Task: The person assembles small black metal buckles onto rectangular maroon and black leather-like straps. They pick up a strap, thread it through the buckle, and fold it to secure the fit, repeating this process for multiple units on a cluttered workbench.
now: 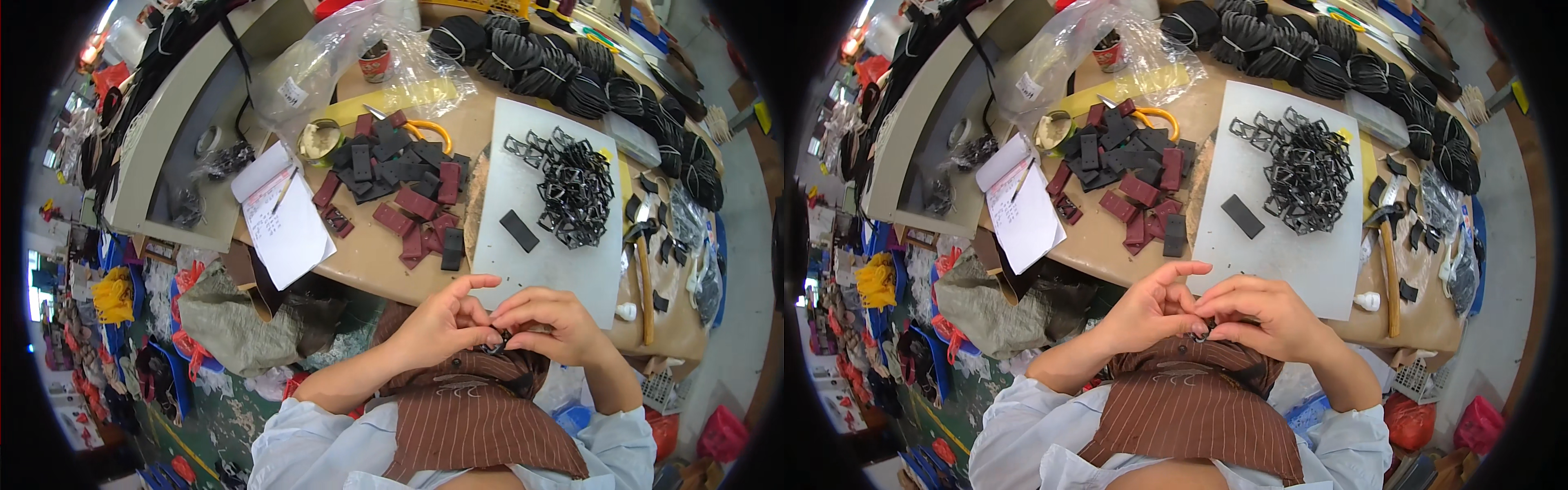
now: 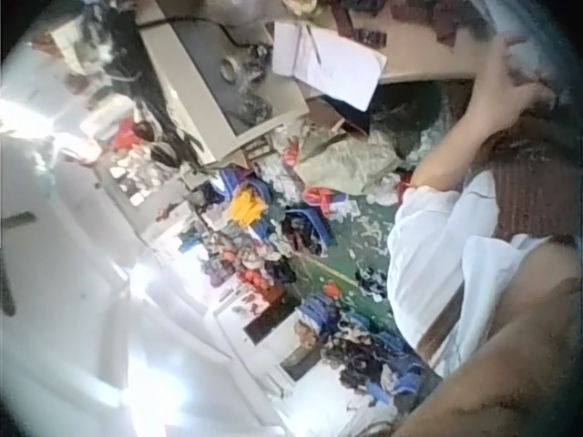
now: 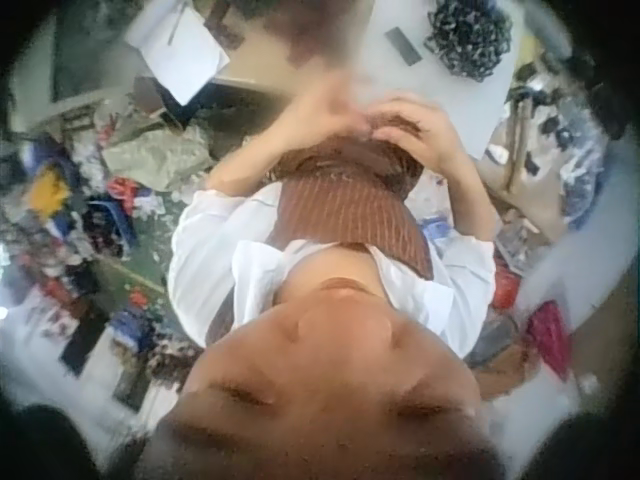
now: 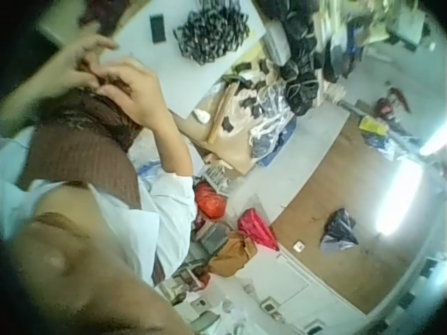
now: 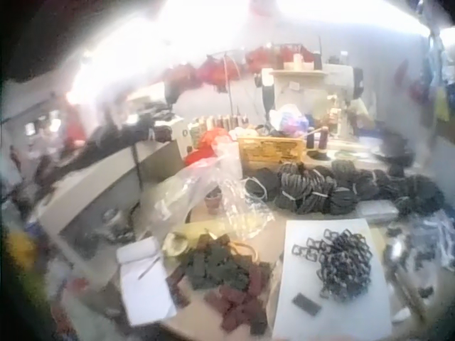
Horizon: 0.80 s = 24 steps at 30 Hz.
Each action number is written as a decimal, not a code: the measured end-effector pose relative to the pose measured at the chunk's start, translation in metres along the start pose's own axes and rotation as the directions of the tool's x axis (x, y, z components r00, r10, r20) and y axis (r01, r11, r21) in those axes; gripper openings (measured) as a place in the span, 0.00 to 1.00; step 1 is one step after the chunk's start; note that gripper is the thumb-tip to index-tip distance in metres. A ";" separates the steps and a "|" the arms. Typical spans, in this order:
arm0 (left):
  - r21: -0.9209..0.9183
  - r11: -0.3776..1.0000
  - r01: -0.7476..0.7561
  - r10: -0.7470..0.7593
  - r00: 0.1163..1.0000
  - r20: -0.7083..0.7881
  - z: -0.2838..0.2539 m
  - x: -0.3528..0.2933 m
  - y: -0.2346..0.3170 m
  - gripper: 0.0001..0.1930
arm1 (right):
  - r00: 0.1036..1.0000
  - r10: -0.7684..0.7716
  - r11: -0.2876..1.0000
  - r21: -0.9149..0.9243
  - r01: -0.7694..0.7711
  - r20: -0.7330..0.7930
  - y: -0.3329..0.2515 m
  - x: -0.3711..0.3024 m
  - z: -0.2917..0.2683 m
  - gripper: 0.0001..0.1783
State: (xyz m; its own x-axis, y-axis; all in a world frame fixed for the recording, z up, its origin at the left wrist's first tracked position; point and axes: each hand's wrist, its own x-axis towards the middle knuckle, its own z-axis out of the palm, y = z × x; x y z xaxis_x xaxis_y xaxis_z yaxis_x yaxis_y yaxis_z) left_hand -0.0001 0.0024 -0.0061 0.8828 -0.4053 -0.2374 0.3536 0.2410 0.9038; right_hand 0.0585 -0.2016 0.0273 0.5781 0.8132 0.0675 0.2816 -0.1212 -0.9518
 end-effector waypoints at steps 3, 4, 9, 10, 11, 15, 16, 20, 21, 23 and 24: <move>0.024 1.000 -0.015 0.015 1.000 0.027 -0.003 -0.003 0.000 0.35 | 0.990 0.142 0.986 0.085 -0.143 0.027 -0.004 0.001 0.005 0.18; 0.013 1.000 0.001 -0.002 0.998 0.055 -0.003 -0.005 0.000 0.35 | 0.995 0.074 0.995 0.065 -0.078 0.060 -0.002 0.000 0.005 0.18; 0.047 0.994 0.099 -0.104 0.987 0.123 0.002 -0.007 0.009 0.32 | 0.994 -0.094 0.991 -0.093 0.098 0.053 -0.005 -0.008 0.008 0.21; 0.061 0.992 0.112 -0.120 0.983 0.141 0.002 -0.005 0.008 0.31 | 0.995 -0.083 0.990 -0.110 0.088 0.050 -0.007 -0.011 0.009 0.21; 0.073 0.990 0.123 -0.134 0.978 0.158 0.004 -0.003 0.007 0.31 | 0.996 -0.071 0.989 -0.129 0.077 0.050 -0.009 -0.015 0.008 0.21; 0.144 0.977 0.158 -0.186 0.959 0.212 0.008 0.006 -0.001 0.28 | 0.995 -0.081 0.982 -0.167 0.090 0.060 -0.005 -0.027 0.011 0.20; 0.158 0.972 0.172 -0.205 0.953 0.223 0.009 0.007 -0.003 0.28 | 0.996 -0.067 0.984 -0.159 0.076 0.064 -0.005 -0.028 0.012 0.20; 0.294 0.950 0.107 -0.172 0.964 0.204 0.005 0.024 -0.002 0.24 | 0.993 -0.032 0.979 -0.203 0.008 -0.114 0.012 -0.031 0.016 0.13; 0.309 0.946 0.095 -0.174 0.955 0.242 -0.003 0.031 -0.005 0.22 | 0.983 -0.021 0.979 -0.205 -0.018 -0.185 0.009 -0.031 0.017 0.09; 0.619 0.750 -0.232 0.152 0.972 0.181 -0.036 0.049 0.018 0.11 | 0.925 -0.012 0.994 -0.103 -0.029 -0.380 0.014 -0.034 0.017 0.08; 0.714 0.678 -0.173 0.278 0.960 -0.031 -0.053 0.064 0.037 0.10 | 0.879 -0.007 0.998 -0.054 -0.021 -0.477 0.016 -0.039 0.016 0.07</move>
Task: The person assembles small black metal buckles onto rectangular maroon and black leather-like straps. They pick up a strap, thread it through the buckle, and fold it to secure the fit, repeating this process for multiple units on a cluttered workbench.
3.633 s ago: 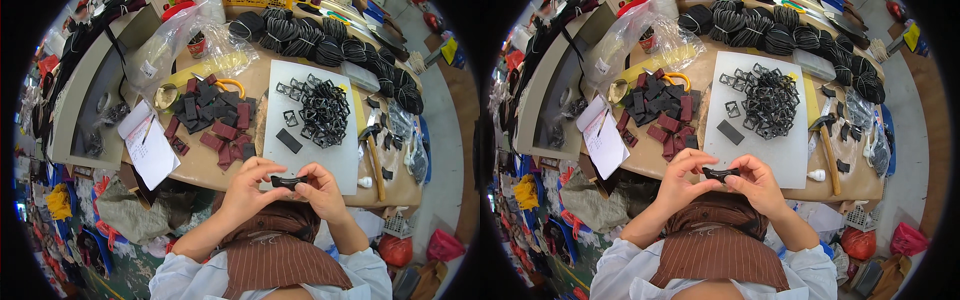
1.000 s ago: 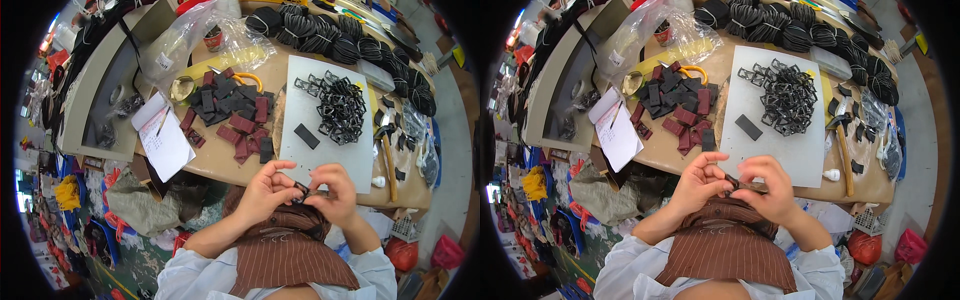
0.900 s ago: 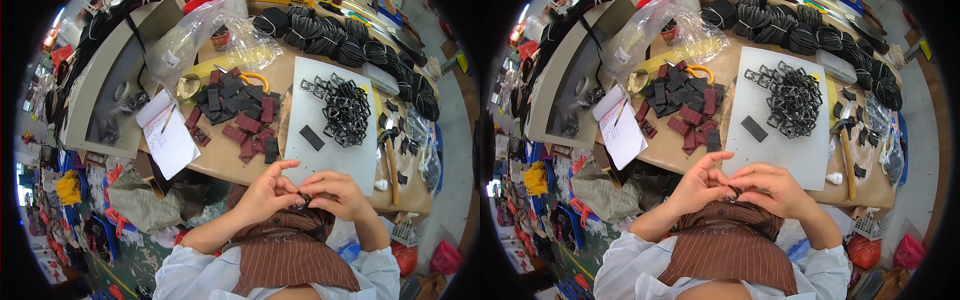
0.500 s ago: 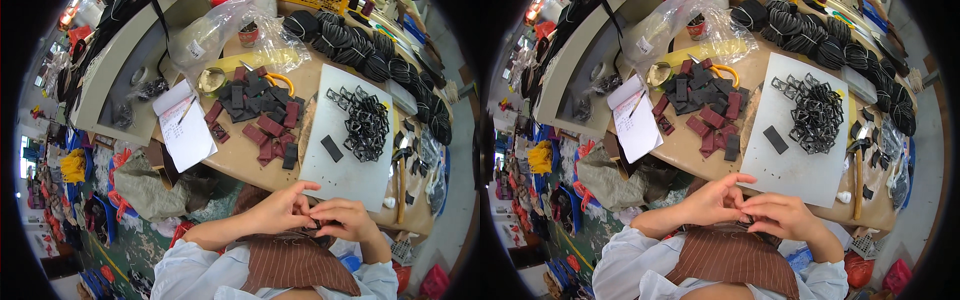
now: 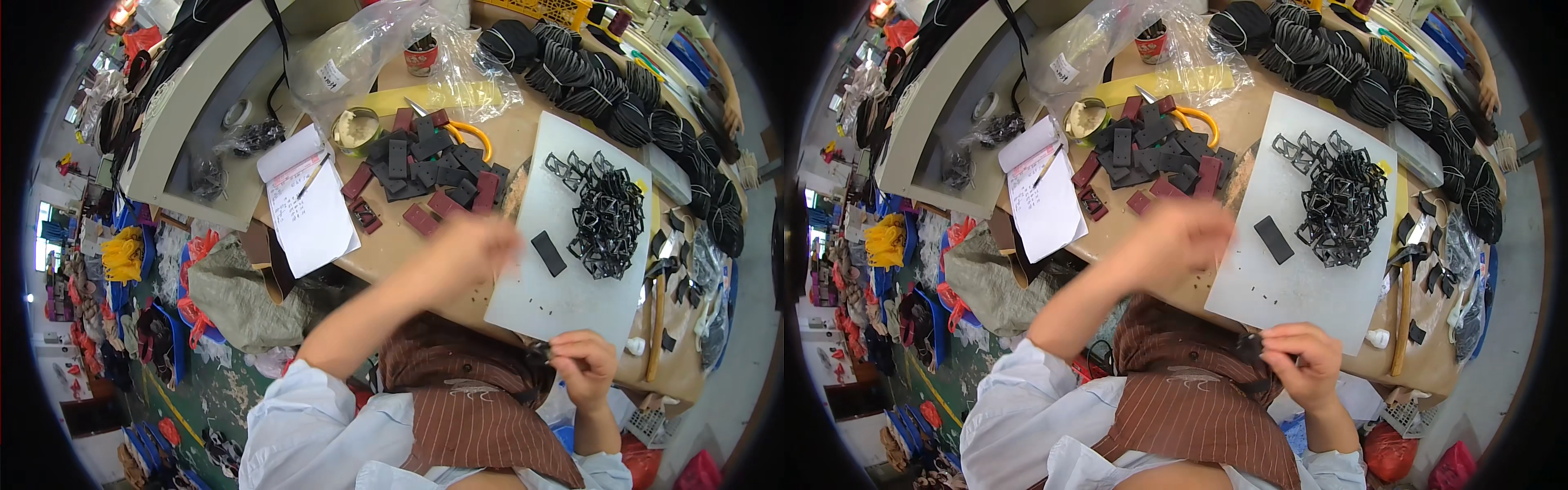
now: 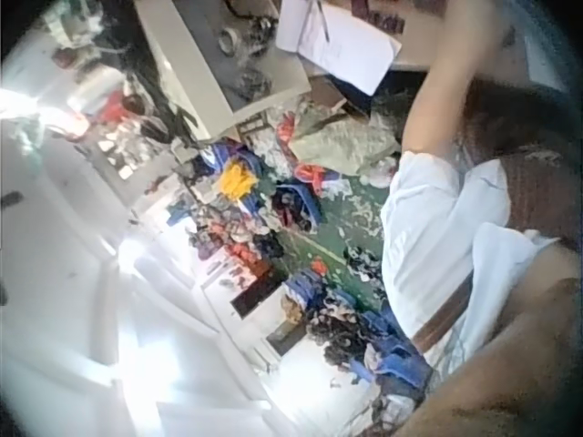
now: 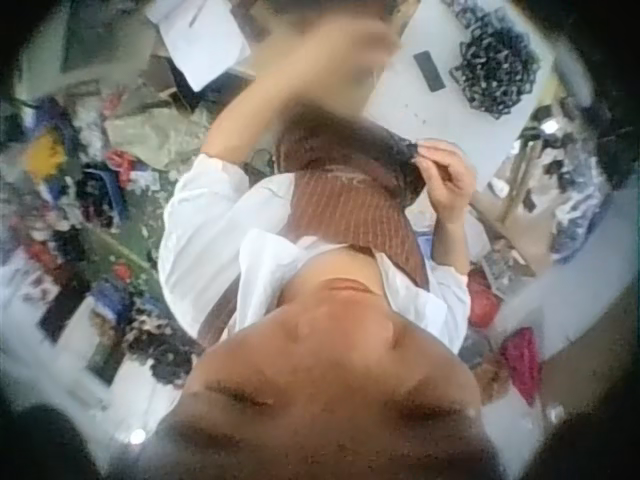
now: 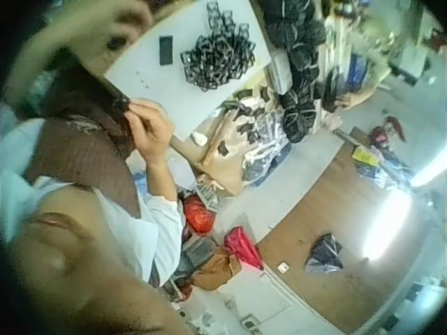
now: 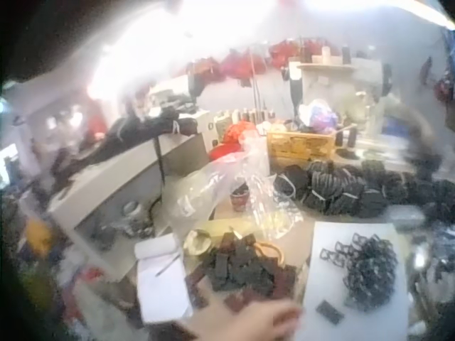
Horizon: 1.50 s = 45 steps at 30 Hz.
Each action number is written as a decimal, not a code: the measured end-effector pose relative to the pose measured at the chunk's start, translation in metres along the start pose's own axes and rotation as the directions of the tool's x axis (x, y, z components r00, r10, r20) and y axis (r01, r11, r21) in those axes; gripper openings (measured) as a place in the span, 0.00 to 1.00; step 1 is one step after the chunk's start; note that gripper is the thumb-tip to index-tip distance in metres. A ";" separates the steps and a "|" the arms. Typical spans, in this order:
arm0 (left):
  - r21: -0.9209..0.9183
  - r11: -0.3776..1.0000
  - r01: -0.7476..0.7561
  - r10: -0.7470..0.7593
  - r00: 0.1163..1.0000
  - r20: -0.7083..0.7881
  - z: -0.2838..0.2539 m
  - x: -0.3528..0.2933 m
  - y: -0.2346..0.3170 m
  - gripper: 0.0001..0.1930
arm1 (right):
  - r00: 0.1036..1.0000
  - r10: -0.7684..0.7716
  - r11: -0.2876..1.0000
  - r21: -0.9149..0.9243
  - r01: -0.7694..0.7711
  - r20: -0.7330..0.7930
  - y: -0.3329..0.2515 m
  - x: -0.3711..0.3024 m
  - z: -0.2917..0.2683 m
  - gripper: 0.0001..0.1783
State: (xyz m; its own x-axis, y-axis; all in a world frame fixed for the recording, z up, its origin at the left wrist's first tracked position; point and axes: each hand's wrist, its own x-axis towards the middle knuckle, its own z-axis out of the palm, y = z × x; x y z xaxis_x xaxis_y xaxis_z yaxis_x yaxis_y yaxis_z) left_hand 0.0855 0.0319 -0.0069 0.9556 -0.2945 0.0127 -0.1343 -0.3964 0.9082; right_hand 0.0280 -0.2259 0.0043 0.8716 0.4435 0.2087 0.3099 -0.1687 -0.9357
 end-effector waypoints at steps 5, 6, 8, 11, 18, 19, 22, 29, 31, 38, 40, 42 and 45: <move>0.663 0.707 0.248 0.100 0.892 -0.441 -0.079 0.059 -0.063 0.12 | 0.994 0.106 0.901 0.422 -0.105 0.022 0.004 -0.010 -0.004 0.15; 0.688 0.691 0.223 0.105 0.910 -0.402 -0.081 0.060 -0.066 0.12 | 0.994 0.104 0.895 0.434 -0.107 0.029 0.001 -0.010 -0.004 0.16; 0.684 0.709 0.172 0.148 0.912 -0.383 -0.082 0.059 -0.069 0.12 | 0.989 0.143 0.882 0.449 -0.139 0.026 -0.001 -0.013 -0.004 0.17; 0.585 0.810 0.037 0.238 0.891 -0.386 -0.069 0.044 -0.058 0.11 | 0.966 0.258 0.852 0.471 -0.227 -0.003 0.002 -0.022 -0.005 0.18; 0.514 0.854 -0.081 0.280 0.904 -0.323 -0.026 -0.013 -0.059 0.07 | 0.988 0.095 0.940 0.316 -0.128 0.118 0.010 -0.018 -0.006 0.16; 0.526 0.848 -0.073 0.293 0.891 -0.348 -0.023 -0.015 -0.060 0.08 | 0.988 0.042 0.957 0.278 -0.081 0.146 0.010 -0.016 -0.005 0.15; 0.654 0.754 0.062 0.303 0.851 -0.429 -0.010 -0.014 -0.059 0.08 | 0.978 0.156 0.929 0.315 -0.192 0.137 0.002 -0.015 0.003 0.14; -0.646 0.746 -0.163 -0.217 0.857 -0.467 0.009 -0.028 0.008 0.10 | 0.982 -0.189 0.919 0.357 0.166 0.029 -0.012 0.010 -0.003 0.13; -0.728 0.685 0.019 -0.245 0.948 -0.205 0.034 -0.038 0.035 0.09 | 0.964 -0.259 0.947 0.214 0.241 0.064 -0.025 0.025 -0.004 0.14; -0.691 0.722 0.023 -0.086 0.995 -0.056 0.053 -0.050 0.065 0.13 | 0.954 -0.300 0.942 0.164 0.294 0.012 -0.016 0.035 -0.005 0.13; -0.647 0.760 0.059 -0.093 0.996 -0.019 0.052 -0.053 0.065 0.13 | 0.957 -0.290 0.947 0.150 0.283 0.021 -0.018 0.034 -0.008 0.13; -0.609 0.790 0.070 -0.089 0.996 -0.001 0.051 -0.053 0.065 0.14 | 0.958 -0.285 0.949 0.148 0.279 0.021 -0.018 0.034 -0.010 0.13; -0.567 0.821 0.075 -0.074 0.997 0.024 0.047 -0.053 0.069 0.15 | 0.961 -0.277 0.951 0.153 0.271 0.024 -0.018 0.035 -0.010 0.13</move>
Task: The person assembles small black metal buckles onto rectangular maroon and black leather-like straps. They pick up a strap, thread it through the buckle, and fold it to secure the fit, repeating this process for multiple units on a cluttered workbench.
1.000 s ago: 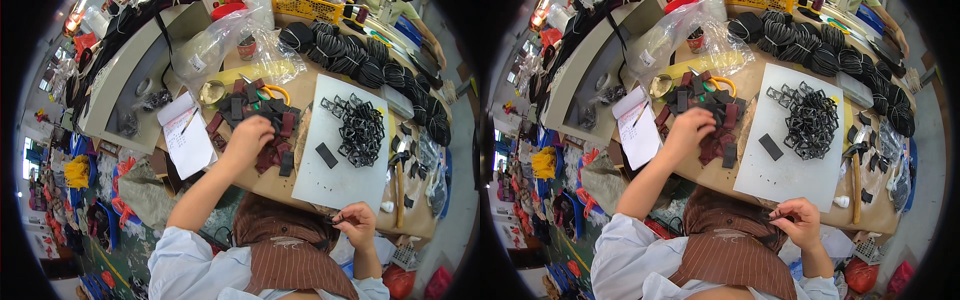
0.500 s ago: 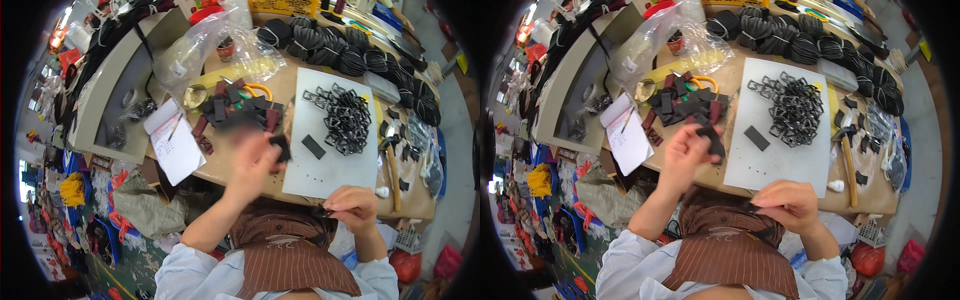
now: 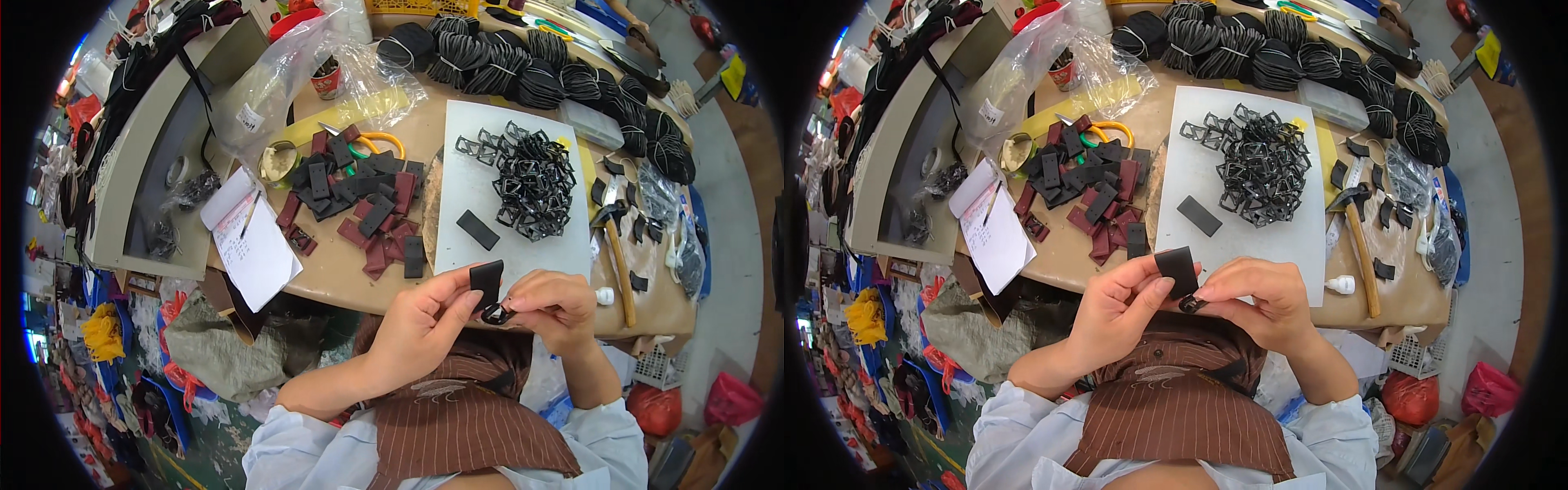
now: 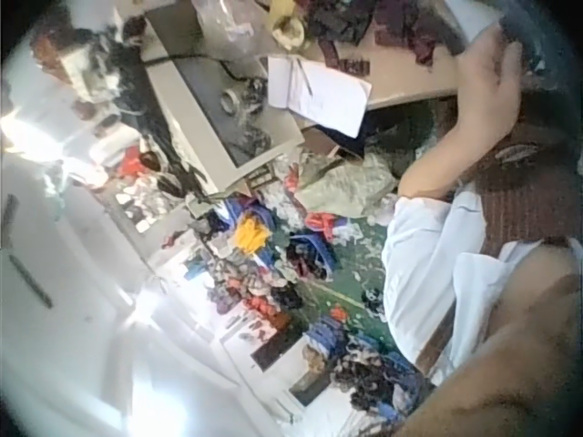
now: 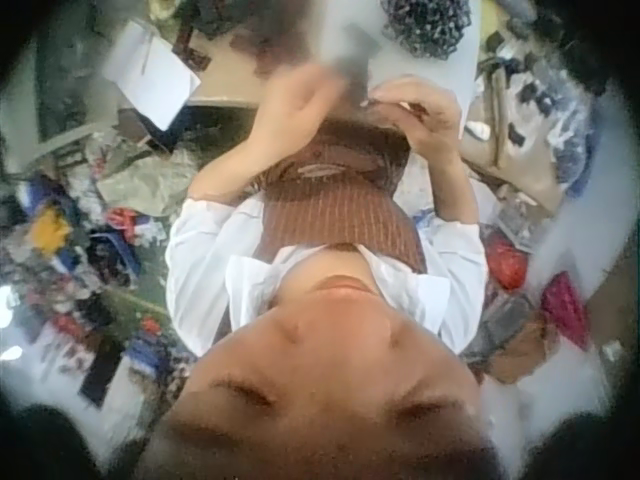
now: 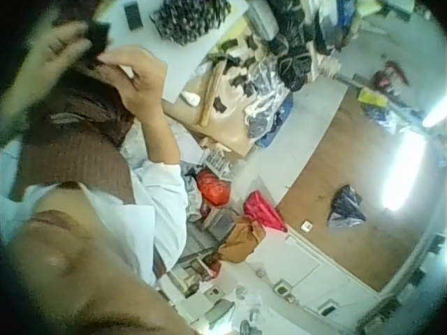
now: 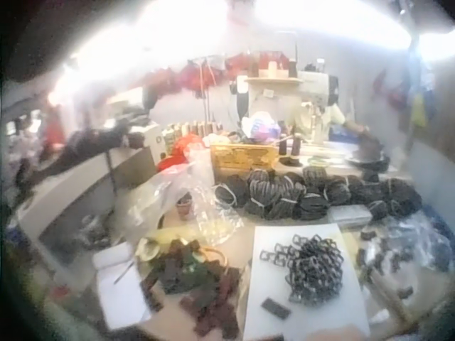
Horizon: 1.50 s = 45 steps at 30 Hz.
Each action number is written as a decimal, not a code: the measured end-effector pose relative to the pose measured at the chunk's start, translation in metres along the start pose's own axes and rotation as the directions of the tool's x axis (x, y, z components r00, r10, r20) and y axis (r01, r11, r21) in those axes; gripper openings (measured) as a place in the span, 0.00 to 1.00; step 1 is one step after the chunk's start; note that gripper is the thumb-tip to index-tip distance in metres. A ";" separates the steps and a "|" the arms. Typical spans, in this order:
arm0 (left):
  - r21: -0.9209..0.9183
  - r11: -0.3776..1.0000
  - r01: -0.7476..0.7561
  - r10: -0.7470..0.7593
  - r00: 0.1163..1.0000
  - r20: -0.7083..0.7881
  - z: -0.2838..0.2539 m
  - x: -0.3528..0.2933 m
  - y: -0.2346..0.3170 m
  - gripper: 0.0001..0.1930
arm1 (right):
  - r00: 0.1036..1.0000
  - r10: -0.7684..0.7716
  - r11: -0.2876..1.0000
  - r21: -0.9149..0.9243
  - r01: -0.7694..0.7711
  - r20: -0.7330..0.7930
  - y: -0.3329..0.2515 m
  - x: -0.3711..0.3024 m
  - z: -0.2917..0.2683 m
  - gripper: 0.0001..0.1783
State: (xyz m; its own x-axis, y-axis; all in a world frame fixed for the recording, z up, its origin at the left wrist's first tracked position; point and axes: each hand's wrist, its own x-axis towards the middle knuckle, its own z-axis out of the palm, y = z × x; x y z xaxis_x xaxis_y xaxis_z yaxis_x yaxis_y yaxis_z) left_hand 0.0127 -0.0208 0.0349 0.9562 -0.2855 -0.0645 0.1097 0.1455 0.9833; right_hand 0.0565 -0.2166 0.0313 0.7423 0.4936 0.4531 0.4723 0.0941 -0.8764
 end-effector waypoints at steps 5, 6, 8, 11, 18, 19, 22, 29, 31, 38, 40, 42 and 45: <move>0.097 0.995 0.023 -0.026 0.999 0.031 0.002 -0.003 0.001 0.17 | 0.995 0.096 0.994 -0.057 -0.095 0.024 -0.001 0.003 -0.002 0.12; 0.110 0.994 0.019 -0.021 1.000 0.018 0.004 -0.003 -0.001 0.17 | 0.983 0.180 0.984 0.009 -0.180 -0.025 0.002 0.001 0.001 0.12; 0.082 0.996 0.017 -0.014 0.999 -0.038 0.008 -0.004 -0.008 0.17 | 0.932 0.346 0.932 0.149 -0.329 -0.105 0.010 -0.003 0.009 0.11; -0.020 1.000 0.018 -0.020 0.992 -0.122 0.011 -0.003 -0.018 0.16 | 0.979 0.197 0.967 -0.154 -0.202 -0.049 0.014 -0.005 0.006 0.11; -0.197 0.975 0.102 -0.098 0.995 0.028 0.005 -0.007 -0.025 0.16 | 0.976 0.193 0.978 -0.064 -0.200 -0.099 0.012 -0.016 0.012 0.12; -0.217 0.969 0.119 -0.108 0.992 0.062 0.004 -0.008 -0.027 0.16 | 0.976 0.195 0.978 -0.061 -0.202 -0.100 0.012 -0.017 0.012 0.11; 0.030 0.996 0.087 -0.088 0.995 0.037 0.004 -0.010 -0.025 0.16 | 0.954 0.274 0.959 -0.037 -0.280 -0.117 0.008 -0.017 0.013 0.10; 0.508 0.834 -0.213 0.193 0.977 0.092 0.006 -0.006 -0.007 0.22 | 0.907 0.395 0.917 0.131 -0.378 -0.145 0.011 -0.017 0.015 0.15; 0.600 0.762 -0.243 0.209 0.970 0.127 0.003 0.001 -0.017 0.24 | 0.826 0.564 0.794 0.257 -0.551 0.028 0.016 -0.015 0.015 0.15; -0.017 1.000 0.023 -0.024 0.997 -0.070 -0.007 0.006 -0.034 0.21 | 0.797 0.602 0.601 0.626 -0.497 0.054 0.019 -0.026 0.020 0.12; 0.002 0.999 -0.038 0.038 0.988 -0.149 -0.007 0.004 -0.043 0.17 | 0.815 0.579 0.669 0.585 -0.458 -0.025 0.020 -0.030 0.023 0.12; -0.029 0.997 -0.075 0.067 0.972 -0.225 -0.004 0.004 -0.045 0.14 | 0.812 0.577 0.709 0.550 -0.441 -0.093 0.019 -0.031 0.027 0.12; -0.123 0.986 -0.109 0.067 0.951 -0.303 0.004 0.005 -0.042 0.11 | 0.802 0.570 0.753 0.506 -0.421 -0.180 0.014 -0.027 0.032 0.11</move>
State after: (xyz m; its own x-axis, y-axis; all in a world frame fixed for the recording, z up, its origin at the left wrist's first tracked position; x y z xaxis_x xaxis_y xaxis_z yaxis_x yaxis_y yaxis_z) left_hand 0.0119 -0.0323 -0.0065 0.9986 0.0252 -0.0473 0.0379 0.2914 0.9558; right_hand 0.0280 -0.2012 0.0016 0.9499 0.2938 -0.1065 -0.1975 0.3004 -0.9331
